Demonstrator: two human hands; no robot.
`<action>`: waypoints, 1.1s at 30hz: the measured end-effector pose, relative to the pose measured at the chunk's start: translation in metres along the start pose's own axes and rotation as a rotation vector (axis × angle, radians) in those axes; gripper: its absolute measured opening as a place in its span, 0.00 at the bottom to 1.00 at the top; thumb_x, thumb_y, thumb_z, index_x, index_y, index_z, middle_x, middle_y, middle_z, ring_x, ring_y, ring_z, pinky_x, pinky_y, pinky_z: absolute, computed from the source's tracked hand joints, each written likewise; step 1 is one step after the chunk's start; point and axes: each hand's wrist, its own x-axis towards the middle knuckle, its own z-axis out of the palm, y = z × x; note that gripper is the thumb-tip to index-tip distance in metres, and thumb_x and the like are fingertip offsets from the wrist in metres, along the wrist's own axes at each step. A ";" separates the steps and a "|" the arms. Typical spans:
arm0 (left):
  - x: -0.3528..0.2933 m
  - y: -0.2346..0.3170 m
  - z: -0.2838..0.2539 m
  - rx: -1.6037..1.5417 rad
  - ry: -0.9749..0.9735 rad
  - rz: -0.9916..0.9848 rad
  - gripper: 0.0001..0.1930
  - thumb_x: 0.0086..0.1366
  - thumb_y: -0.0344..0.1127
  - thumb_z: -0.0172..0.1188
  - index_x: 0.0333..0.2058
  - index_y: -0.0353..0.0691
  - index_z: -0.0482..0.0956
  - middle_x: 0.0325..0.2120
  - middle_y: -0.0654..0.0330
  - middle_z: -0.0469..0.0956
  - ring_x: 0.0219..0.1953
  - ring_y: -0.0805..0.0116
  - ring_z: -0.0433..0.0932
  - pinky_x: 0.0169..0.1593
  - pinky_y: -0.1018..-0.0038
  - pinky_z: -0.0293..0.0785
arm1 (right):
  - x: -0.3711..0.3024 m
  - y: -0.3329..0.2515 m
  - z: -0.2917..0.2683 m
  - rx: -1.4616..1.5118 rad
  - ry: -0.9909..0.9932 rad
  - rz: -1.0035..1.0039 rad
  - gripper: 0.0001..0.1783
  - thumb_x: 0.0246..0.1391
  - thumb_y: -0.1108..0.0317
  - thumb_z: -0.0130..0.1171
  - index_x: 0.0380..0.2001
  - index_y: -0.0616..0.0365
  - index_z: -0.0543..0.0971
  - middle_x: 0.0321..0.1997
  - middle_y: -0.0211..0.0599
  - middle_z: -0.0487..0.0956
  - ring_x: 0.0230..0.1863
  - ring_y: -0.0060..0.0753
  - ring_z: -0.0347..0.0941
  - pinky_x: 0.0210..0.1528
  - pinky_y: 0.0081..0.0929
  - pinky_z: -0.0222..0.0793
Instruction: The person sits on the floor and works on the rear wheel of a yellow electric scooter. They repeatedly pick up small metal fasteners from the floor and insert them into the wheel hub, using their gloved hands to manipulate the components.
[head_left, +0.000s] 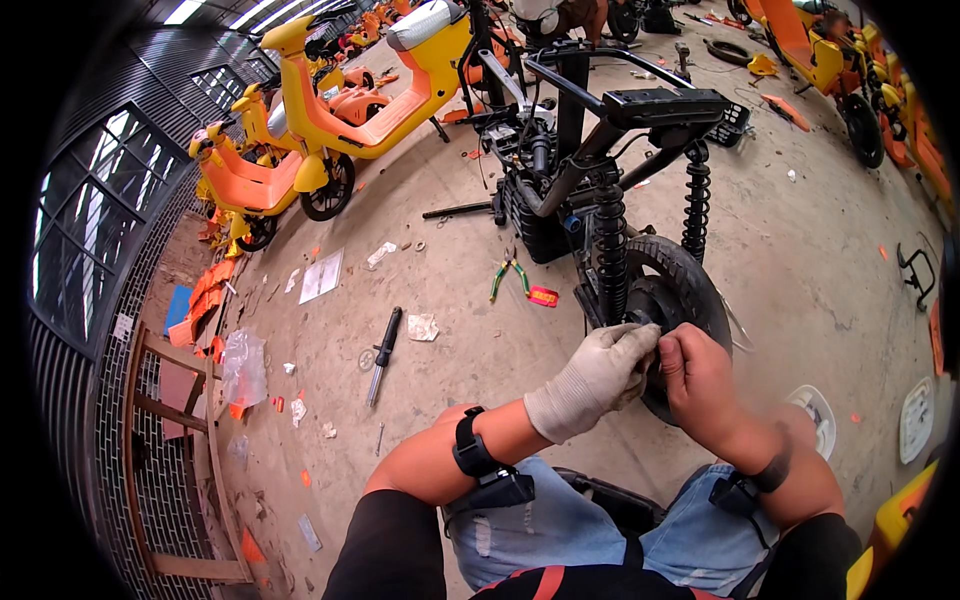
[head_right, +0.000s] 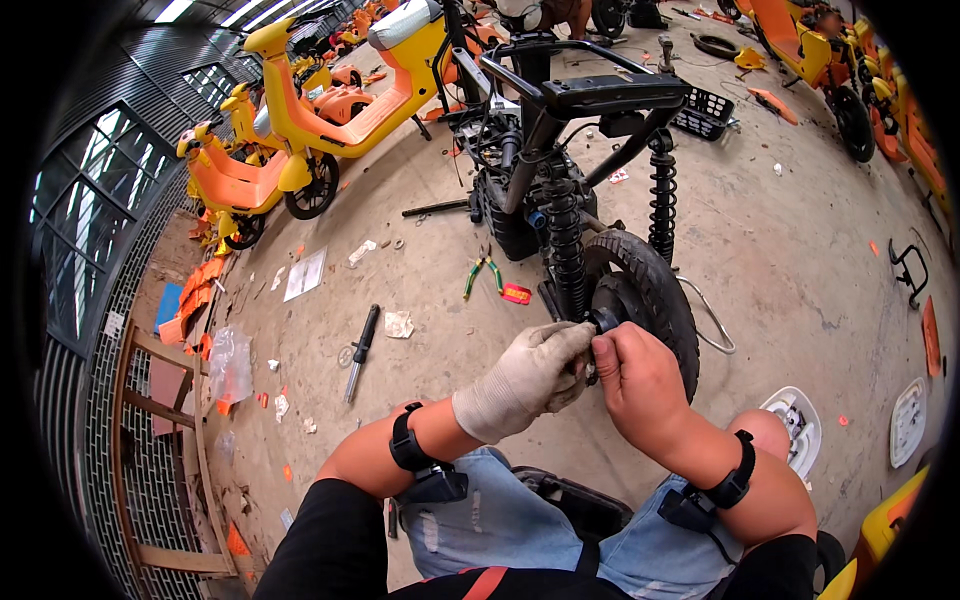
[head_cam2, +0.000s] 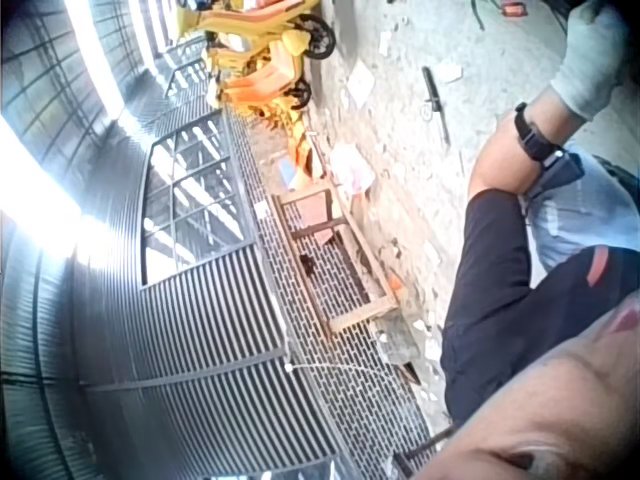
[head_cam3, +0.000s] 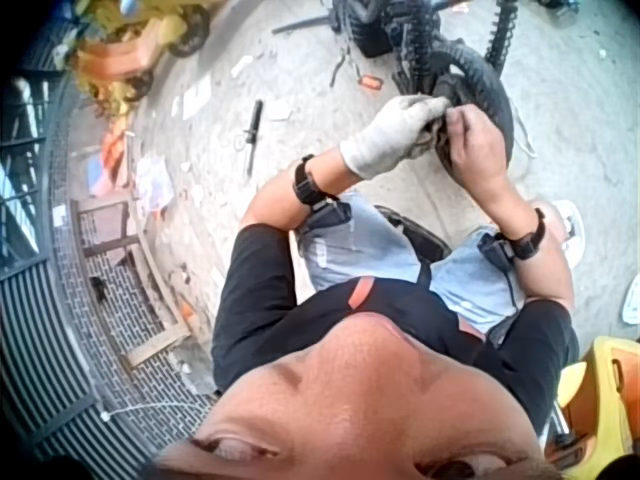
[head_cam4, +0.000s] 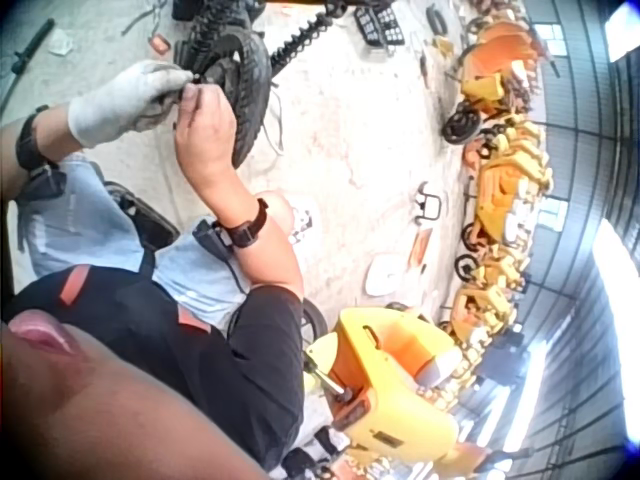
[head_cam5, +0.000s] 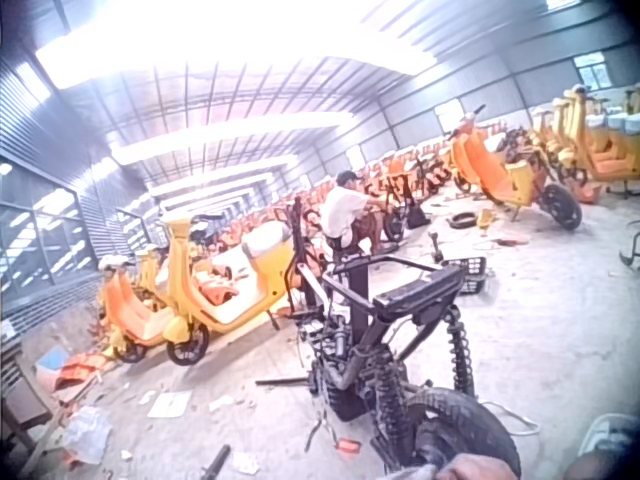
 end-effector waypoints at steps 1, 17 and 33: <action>0.000 0.000 -0.003 0.008 -0.018 -0.016 0.17 0.70 0.47 0.53 0.29 0.39 0.71 0.15 0.66 0.64 0.15 0.77 0.61 0.21 0.80 0.58 | 0.000 0.001 -0.002 0.031 -0.029 0.041 0.15 0.67 0.62 0.50 0.30 0.63 0.73 0.24 0.44 0.73 0.25 0.45 0.70 0.30 0.34 0.66; 0.005 0.003 -0.011 0.904 0.065 0.667 0.09 0.70 0.34 0.52 0.42 0.35 0.75 0.34 0.51 0.77 0.35 0.58 0.80 0.40 0.67 0.75 | 0.015 0.019 -0.020 1.209 -0.381 0.911 0.18 0.66 0.55 0.49 0.28 0.57 0.74 0.18 0.27 0.69 0.21 0.30 0.70 0.23 0.25 0.62; 0.013 0.008 -0.021 1.014 0.045 0.890 0.08 0.65 0.30 0.59 0.42 0.38 0.75 0.33 0.53 0.75 0.34 0.53 0.79 0.37 0.66 0.76 | 0.014 0.019 -0.023 1.316 -0.417 0.912 0.15 0.63 0.59 0.51 0.33 0.60 0.77 0.21 0.27 0.71 0.24 0.29 0.71 0.24 0.25 0.62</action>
